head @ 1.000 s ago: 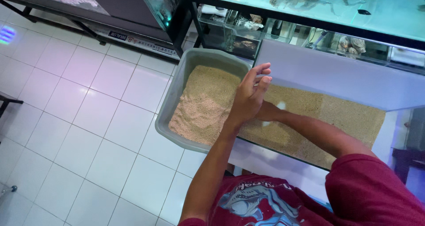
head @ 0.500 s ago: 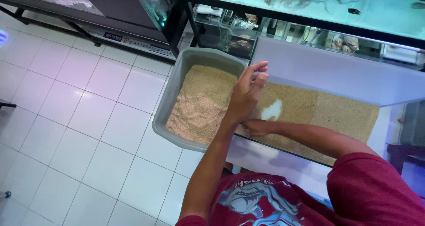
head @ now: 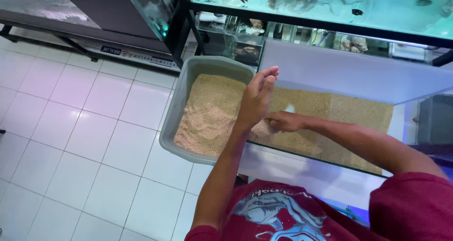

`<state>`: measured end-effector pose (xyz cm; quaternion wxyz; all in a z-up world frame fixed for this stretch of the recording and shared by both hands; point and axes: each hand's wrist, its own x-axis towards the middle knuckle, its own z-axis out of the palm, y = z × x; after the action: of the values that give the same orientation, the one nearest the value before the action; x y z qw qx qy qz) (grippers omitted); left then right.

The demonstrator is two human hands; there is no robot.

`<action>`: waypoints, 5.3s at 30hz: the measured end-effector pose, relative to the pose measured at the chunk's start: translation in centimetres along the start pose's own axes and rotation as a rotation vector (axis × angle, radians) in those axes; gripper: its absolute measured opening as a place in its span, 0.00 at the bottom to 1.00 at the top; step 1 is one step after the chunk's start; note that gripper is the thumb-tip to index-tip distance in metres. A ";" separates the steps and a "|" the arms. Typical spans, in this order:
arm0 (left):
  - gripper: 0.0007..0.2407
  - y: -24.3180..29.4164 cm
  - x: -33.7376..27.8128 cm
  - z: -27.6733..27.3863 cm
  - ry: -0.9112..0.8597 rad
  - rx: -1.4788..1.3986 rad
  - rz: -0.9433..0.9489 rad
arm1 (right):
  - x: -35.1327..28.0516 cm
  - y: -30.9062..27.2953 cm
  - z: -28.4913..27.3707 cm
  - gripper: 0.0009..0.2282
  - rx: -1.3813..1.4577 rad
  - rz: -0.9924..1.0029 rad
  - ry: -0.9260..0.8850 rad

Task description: The person fills an aquarium with sand using a small white cup to scoop sand from a gray bin and distribute it evenly across the bottom of the glass tank.

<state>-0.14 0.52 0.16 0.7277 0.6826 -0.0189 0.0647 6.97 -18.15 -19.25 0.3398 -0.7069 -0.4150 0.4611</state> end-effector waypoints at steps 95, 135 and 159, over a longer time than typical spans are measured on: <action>0.14 -21.2 -7.4 -12.8 -0.179 0.646 -0.618 | 10.4 -22.7 2.0 0.24 -1.167 -0.030 0.203; 0.21 -18.3 -6.0 -12.1 -0.288 0.834 -0.776 | 10.9 -22.6 1.7 0.24 -1.107 0.026 0.148; 0.09 -9.0 -4.8 -13.7 0.520 0.057 -0.342 | 7.8 -25.7 -1.1 0.23 -0.943 0.011 0.455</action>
<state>-4.69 13.32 -10.29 0.6890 0.6565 0.2849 0.1143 2.77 -0.35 0.42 0.0640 -0.8675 -0.4896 0.0606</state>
